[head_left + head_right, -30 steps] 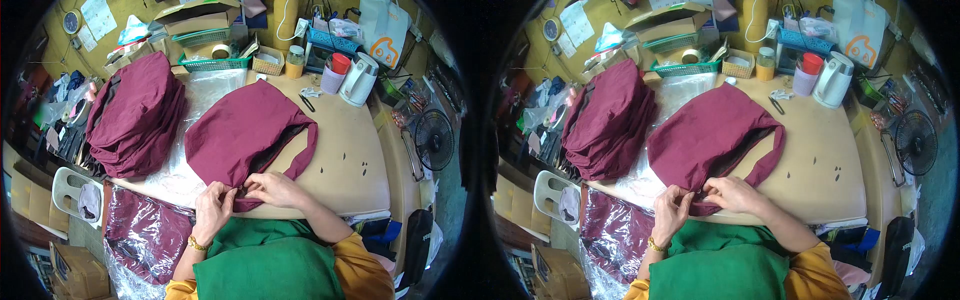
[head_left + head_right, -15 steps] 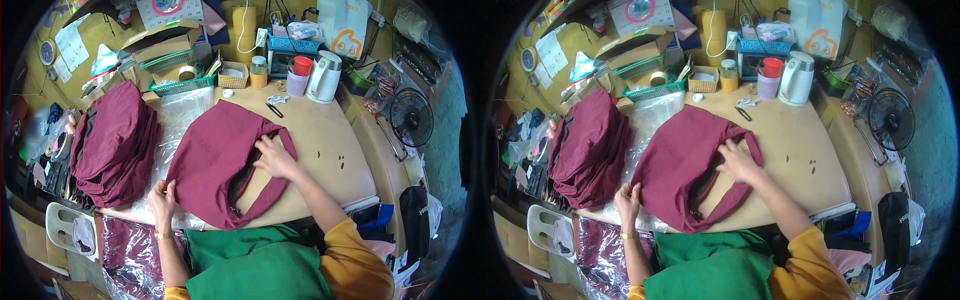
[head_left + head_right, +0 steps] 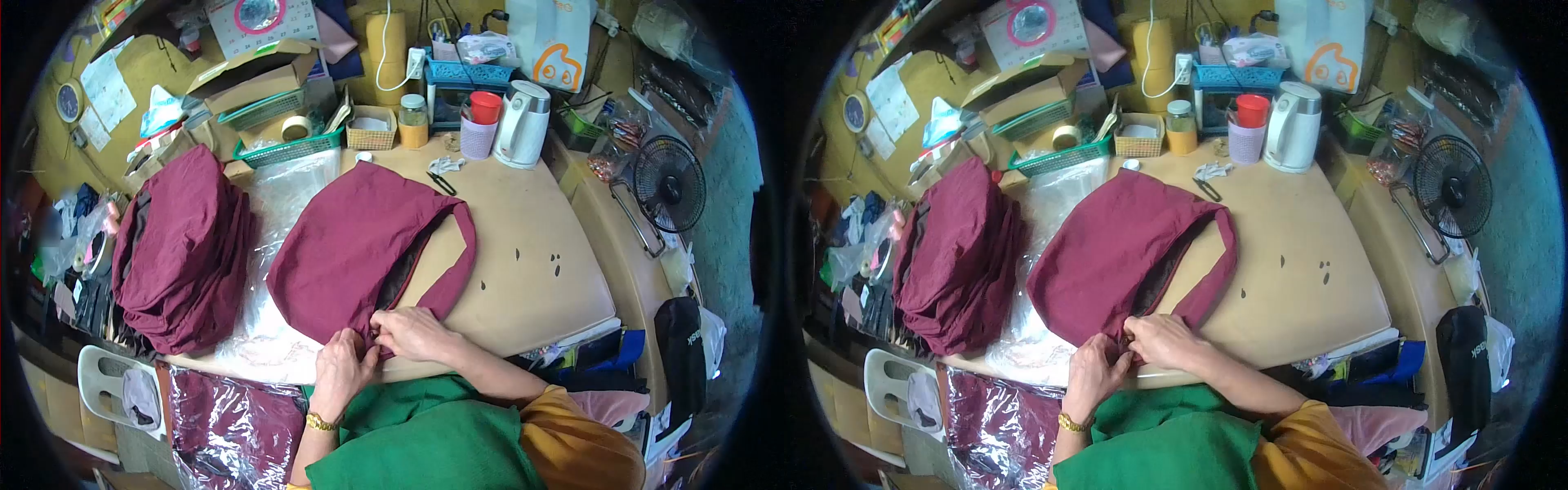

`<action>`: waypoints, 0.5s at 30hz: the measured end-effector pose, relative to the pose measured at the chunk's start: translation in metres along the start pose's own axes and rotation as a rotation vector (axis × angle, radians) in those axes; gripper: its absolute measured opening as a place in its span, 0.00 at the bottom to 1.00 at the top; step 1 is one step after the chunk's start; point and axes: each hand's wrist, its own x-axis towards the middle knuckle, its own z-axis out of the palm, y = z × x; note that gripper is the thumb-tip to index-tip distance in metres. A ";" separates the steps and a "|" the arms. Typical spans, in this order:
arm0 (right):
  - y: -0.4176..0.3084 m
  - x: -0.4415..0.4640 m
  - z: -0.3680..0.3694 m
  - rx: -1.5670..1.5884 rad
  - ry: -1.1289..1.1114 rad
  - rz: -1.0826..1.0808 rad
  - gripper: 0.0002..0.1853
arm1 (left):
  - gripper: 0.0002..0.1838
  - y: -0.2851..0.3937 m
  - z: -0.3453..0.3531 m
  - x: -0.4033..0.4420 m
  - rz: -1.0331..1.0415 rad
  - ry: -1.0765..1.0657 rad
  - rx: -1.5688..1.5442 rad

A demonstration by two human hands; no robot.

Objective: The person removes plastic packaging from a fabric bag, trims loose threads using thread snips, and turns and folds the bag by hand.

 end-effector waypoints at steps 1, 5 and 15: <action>-0.001 -0.001 0.004 0.029 -0.009 0.016 0.14 | 0.11 -0.003 -0.001 0.000 0.002 -0.027 -0.029; 0.001 -0.006 0.013 0.167 0.155 -0.032 0.16 | 0.07 0.002 -0.008 -0.002 0.029 0.020 -0.137; 0.003 -0.008 0.020 0.336 0.238 -0.200 0.15 | 0.06 0.011 -0.013 -0.008 -0.001 -0.005 -0.270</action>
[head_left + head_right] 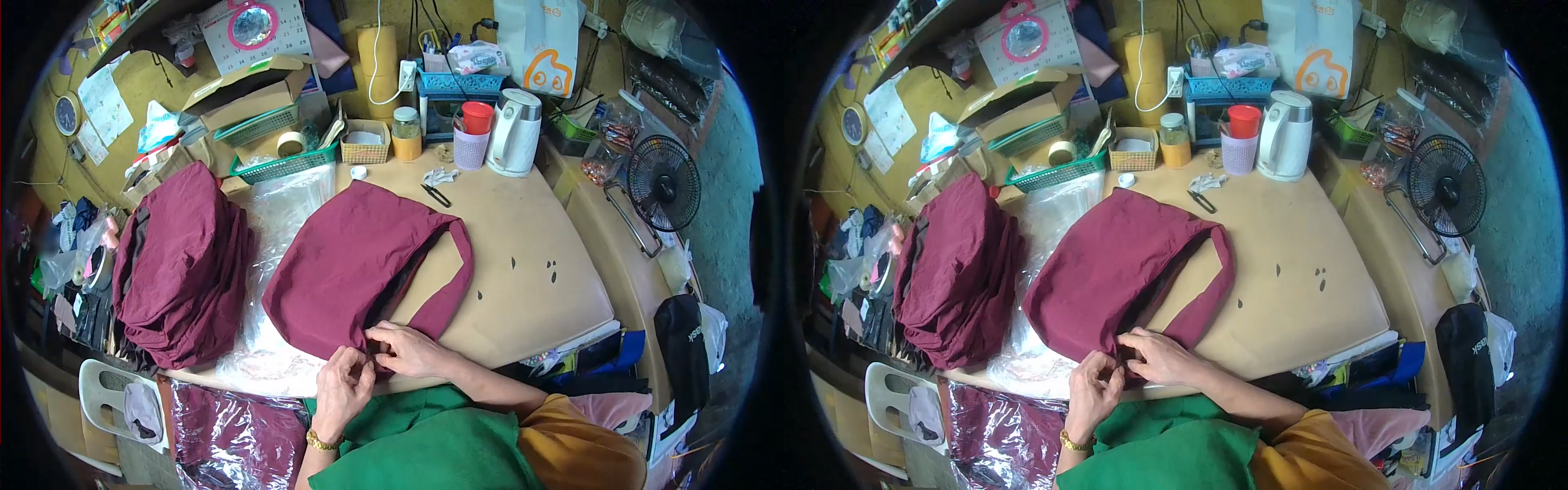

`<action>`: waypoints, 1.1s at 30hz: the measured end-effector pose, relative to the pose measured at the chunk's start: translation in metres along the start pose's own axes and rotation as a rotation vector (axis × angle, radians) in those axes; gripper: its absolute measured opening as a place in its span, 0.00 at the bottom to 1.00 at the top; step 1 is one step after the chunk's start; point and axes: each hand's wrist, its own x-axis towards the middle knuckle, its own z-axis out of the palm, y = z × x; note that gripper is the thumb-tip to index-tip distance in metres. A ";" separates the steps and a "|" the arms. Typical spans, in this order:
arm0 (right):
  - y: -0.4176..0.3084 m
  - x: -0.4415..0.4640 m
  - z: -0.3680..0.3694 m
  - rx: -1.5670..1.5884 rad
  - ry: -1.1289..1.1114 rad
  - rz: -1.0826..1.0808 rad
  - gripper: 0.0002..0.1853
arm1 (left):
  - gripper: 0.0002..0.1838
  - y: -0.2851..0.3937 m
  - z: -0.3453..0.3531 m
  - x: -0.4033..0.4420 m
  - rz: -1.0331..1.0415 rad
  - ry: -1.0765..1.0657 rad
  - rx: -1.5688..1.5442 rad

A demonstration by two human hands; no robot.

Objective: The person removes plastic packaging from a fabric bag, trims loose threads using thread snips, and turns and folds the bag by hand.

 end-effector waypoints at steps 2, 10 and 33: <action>-0.003 0.002 -0.004 0.048 -0.109 0.144 0.14 | 0.06 -0.001 0.000 -0.001 -0.004 0.002 -0.010; -0.001 -0.001 0.007 0.094 -0.051 0.041 0.11 | 0.06 -0.007 -0.006 -0.005 -0.017 0.001 -0.015; 0.006 0.020 -0.011 0.064 0.078 0.180 0.09 | 0.14 0.005 -0.027 -0.003 -0.088 -0.186 0.168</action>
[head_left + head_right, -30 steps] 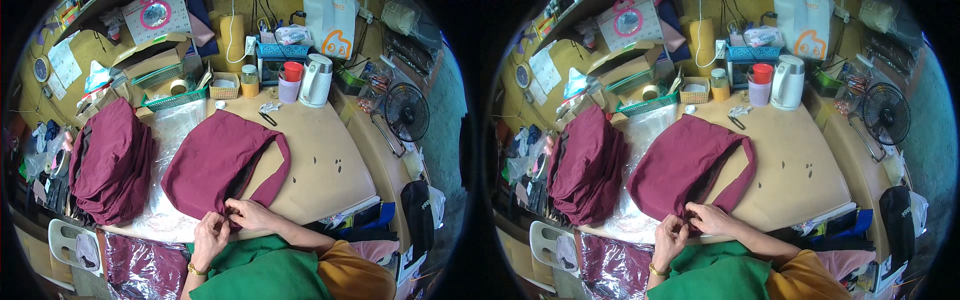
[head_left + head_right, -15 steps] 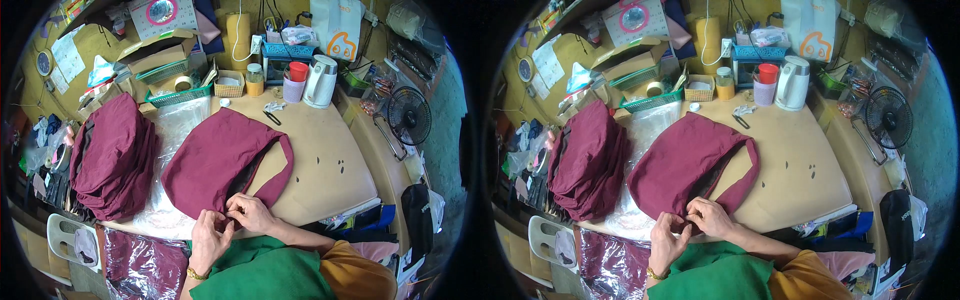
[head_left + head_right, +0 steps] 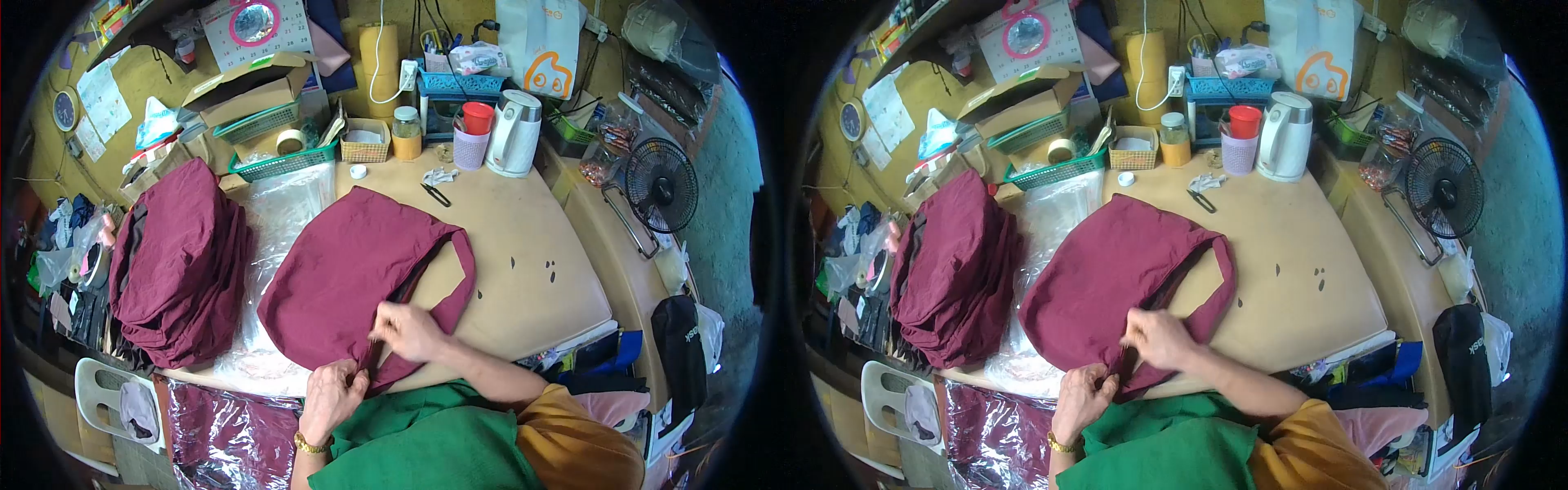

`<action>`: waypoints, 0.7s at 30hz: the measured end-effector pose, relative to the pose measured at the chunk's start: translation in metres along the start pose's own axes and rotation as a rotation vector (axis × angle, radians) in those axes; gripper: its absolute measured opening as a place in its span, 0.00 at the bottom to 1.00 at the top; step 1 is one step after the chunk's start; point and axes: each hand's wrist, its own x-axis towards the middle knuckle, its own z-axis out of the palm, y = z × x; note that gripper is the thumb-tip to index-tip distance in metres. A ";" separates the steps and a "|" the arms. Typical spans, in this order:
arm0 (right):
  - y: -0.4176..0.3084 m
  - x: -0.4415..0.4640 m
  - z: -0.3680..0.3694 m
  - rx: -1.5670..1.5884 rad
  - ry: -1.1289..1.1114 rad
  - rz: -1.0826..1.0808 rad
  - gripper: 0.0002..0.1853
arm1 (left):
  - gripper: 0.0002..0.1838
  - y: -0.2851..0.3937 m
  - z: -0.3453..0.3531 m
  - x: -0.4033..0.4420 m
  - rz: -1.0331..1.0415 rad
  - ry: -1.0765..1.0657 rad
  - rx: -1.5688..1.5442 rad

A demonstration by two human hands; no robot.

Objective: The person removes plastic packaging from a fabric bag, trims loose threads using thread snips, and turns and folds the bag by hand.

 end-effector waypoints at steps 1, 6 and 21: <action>-0.001 0.008 -0.015 -0.120 0.038 0.005 0.09 | 0.13 0.001 -0.003 -0.001 -0.024 0.004 -0.017; 0.031 0.044 -0.102 -0.667 0.530 -0.172 0.10 | 0.12 -0.002 -0.033 -0.018 -0.141 0.034 -0.019; 0.025 -0.018 -0.098 -0.652 0.401 0.049 0.08 | 0.11 0.029 -0.026 0.042 0.216 -0.004 0.063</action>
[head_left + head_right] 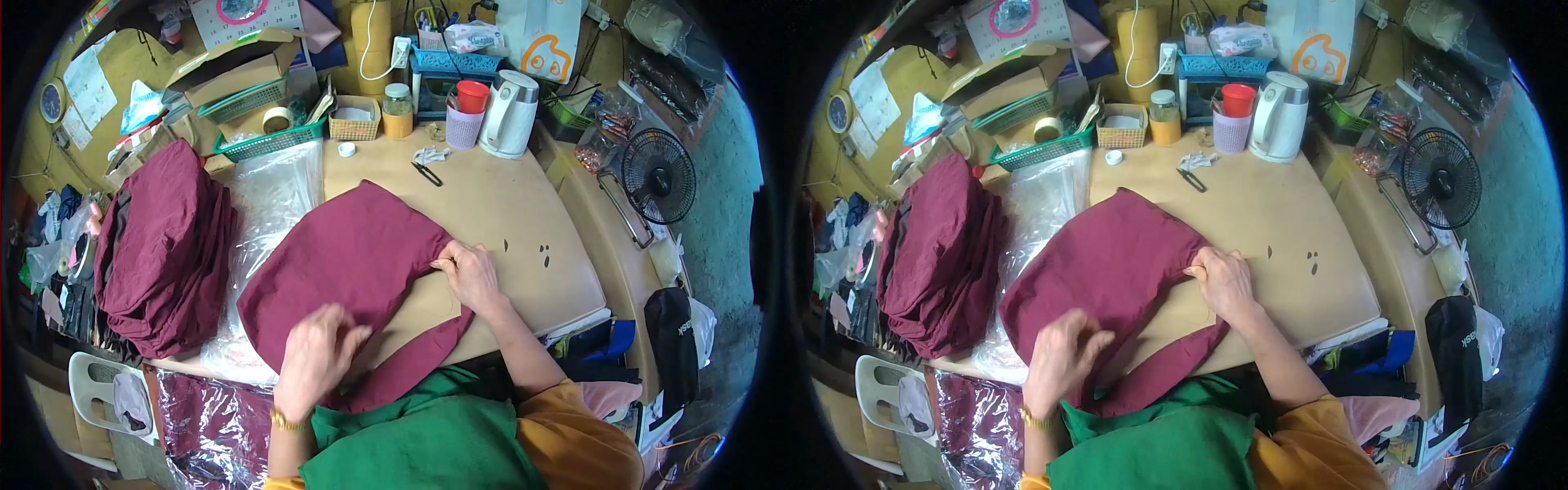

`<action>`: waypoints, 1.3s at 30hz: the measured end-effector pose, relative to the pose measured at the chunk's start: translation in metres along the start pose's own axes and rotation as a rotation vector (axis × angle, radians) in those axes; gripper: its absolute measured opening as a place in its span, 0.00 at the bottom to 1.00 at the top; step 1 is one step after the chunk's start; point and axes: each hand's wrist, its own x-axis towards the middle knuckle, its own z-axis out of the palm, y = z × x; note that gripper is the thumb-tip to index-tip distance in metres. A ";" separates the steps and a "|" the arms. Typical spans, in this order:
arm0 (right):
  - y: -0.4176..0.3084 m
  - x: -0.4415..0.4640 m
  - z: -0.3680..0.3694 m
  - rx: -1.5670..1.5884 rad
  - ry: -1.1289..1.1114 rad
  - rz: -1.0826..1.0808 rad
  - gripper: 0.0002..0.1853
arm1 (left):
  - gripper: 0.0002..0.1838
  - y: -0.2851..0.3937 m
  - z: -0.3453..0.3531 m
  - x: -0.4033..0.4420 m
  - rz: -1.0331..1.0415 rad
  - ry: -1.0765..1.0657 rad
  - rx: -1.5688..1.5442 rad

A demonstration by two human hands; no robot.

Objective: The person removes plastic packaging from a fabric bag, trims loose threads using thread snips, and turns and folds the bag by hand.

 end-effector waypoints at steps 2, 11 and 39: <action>-0.004 0.002 0.011 0.126 -0.020 -0.127 0.07 | 0.10 0.004 0.008 0.036 0.142 0.048 -0.063; -0.042 0.004 0.006 0.133 0.041 -0.296 0.03 | 0.16 -0.014 0.071 0.184 0.220 -0.788 0.088; -0.010 -0.003 0.014 -0.092 -0.285 -0.235 0.15 | 0.15 -0.023 0.025 -0.041 0.052 0.159 -0.083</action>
